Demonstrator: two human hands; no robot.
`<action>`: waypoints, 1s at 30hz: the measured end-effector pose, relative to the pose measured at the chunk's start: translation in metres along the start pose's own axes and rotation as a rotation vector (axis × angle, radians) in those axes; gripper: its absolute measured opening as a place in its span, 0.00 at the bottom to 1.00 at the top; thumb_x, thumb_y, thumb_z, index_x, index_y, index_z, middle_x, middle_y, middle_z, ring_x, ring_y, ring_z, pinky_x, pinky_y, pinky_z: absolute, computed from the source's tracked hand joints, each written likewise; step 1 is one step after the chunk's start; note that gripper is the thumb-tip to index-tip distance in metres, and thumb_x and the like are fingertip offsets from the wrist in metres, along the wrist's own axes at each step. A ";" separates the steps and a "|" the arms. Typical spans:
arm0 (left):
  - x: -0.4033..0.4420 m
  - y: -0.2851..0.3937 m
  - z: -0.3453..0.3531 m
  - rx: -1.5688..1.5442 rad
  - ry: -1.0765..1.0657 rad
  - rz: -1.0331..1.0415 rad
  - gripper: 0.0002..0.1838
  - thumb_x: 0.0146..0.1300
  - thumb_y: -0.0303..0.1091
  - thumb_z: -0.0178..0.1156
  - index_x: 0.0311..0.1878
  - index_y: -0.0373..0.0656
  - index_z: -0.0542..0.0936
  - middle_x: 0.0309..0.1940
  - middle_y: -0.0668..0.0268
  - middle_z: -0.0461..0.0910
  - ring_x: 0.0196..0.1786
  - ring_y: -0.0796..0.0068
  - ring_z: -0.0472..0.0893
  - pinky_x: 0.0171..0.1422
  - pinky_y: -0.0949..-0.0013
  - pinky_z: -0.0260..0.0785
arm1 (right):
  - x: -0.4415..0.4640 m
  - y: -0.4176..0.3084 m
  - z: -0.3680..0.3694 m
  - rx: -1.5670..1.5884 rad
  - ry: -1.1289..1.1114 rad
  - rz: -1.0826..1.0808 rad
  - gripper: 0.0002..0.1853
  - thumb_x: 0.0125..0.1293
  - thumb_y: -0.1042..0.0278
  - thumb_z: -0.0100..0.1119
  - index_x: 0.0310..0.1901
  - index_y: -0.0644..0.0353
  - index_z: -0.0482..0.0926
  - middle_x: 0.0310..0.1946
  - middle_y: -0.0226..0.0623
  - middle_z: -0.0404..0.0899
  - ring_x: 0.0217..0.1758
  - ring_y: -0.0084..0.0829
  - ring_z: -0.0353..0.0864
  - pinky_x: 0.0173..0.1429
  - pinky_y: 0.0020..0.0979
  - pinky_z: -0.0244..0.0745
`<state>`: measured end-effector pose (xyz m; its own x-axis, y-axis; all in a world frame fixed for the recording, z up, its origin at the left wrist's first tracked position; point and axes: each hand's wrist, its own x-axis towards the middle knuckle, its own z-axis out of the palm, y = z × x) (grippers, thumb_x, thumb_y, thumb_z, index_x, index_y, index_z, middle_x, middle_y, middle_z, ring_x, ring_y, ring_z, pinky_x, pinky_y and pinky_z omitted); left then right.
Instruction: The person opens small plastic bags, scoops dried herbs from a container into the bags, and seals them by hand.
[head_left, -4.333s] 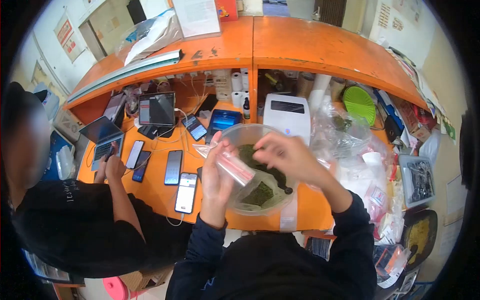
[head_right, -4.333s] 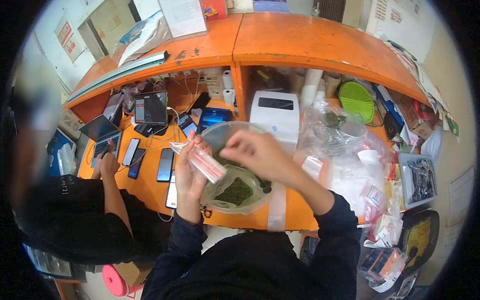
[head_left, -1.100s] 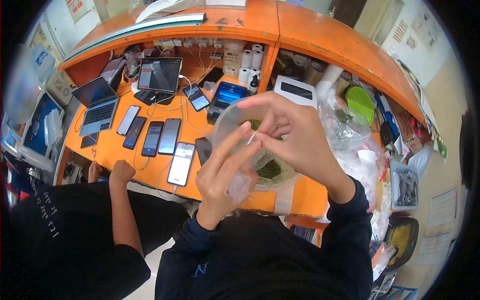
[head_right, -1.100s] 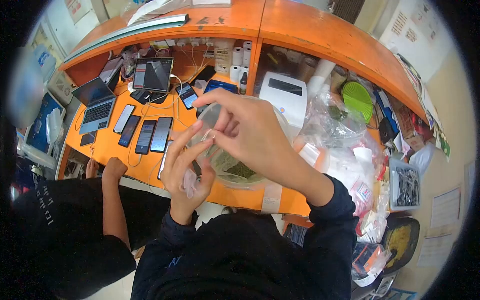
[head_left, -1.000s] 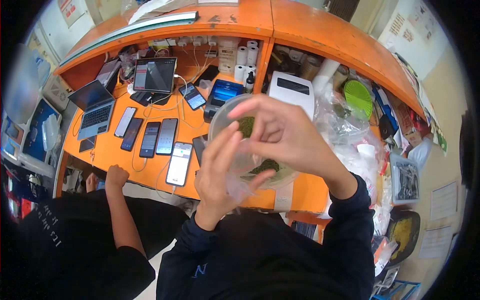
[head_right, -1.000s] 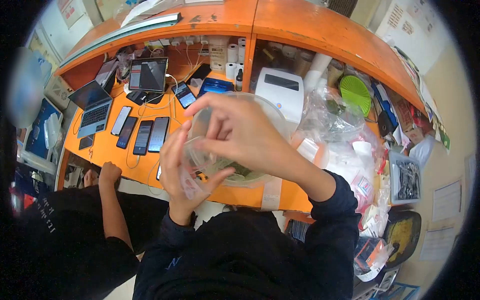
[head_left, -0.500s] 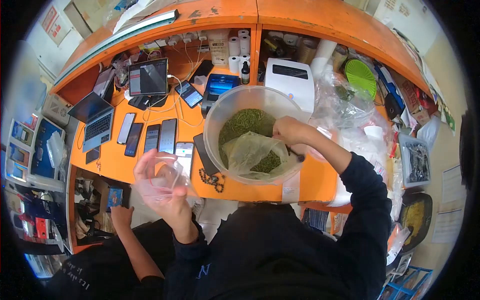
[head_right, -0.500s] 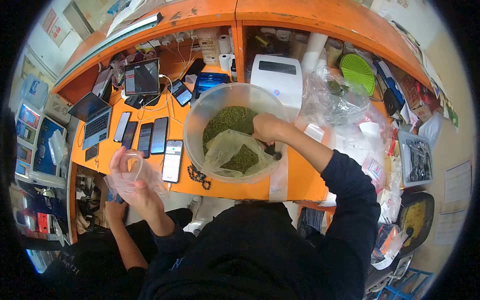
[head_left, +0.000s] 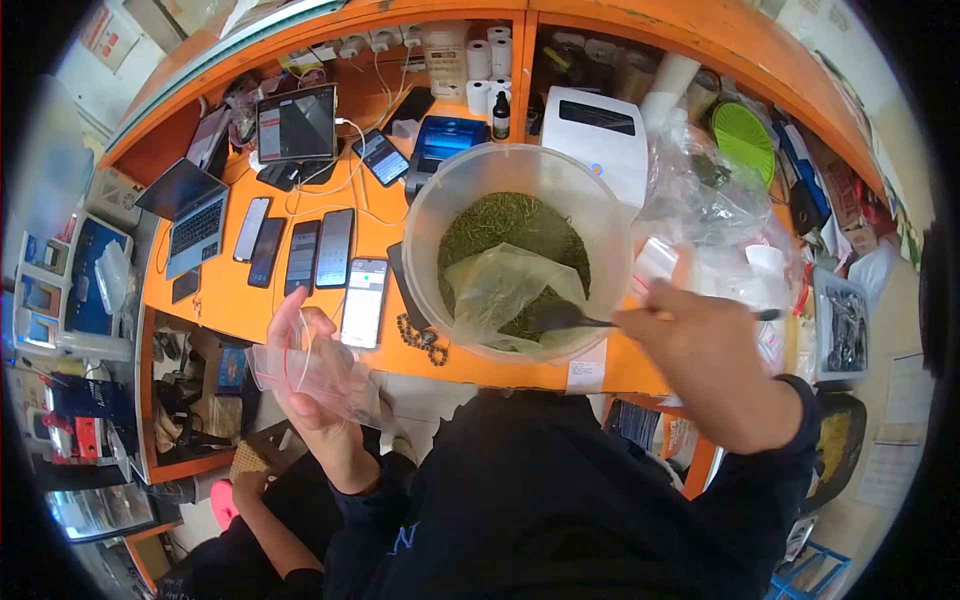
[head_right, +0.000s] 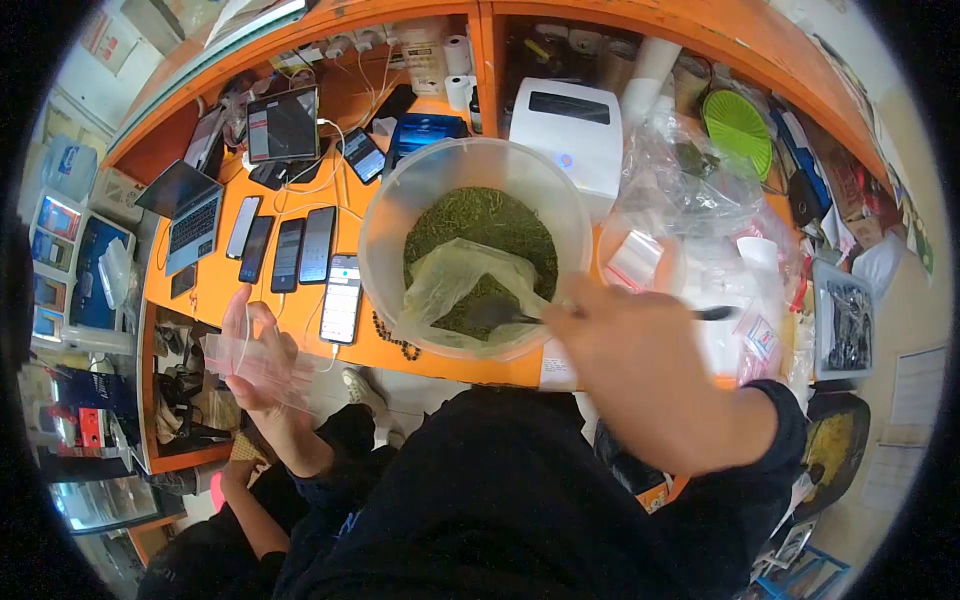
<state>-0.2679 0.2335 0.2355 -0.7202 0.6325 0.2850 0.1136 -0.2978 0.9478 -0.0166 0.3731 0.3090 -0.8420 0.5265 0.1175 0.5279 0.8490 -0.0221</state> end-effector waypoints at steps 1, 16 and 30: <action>-0.001 0.000 0.001 0.013 -0.009 -0.005 0.55 0.44 0.73 0.60 0.61 0.32 0.62 0.39 0.66 0.67 0.23 0.87 0.65 0.23 0.85 0.54 | 0.008 -0.005 0.017 -0.010 -0.003 -0.057 0.05 0.47 0.71 0.57 0.28 0.59 0.78 0.24 0.35 0.70 0.27 0.31 0.77 0.29 0.32 0.72; -0.007 -0.028 -0.012 0.223 0.110 0.026 0.49 0.47 0.65 0.64 0.61 0.32 0.63 0.43 0.64 0.68 0.33 0.83 0.69 0.30 0.83 0.60 | 0.053 0.029 0.072 0.486 -0.256 -0.252 0.03 0.48 0.74 0.58 0.24 0.64 0.80 0.21 0.45 0.77 0.29 0.43 0.80 0.33 0.39 0.72; 0.004 -0.011 0.008 0.221 0.071 0.039 0.52 0.35 0.59 0.75 0.58 0.30 0.67 0.44 0.62 0.70 0.30 0.84 0.68 0.31 0.84 0.58 | 0.045 0.053 0.083 0.843 -0.275 -0.012 0.08 0.57 0.67 0.58 0.34 0.61 0.83 0.26 0.41 0.81 0.29 0.37 0.81 0.36 0.32 0.74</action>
<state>-0.2664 0.2446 0.2271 -0.7576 0.5695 0.3191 0.2842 -0.1523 0.9466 -0.0357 0.4453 0.2305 -0.9013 0.4169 -0.1178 0.3524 0.5473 -0.7591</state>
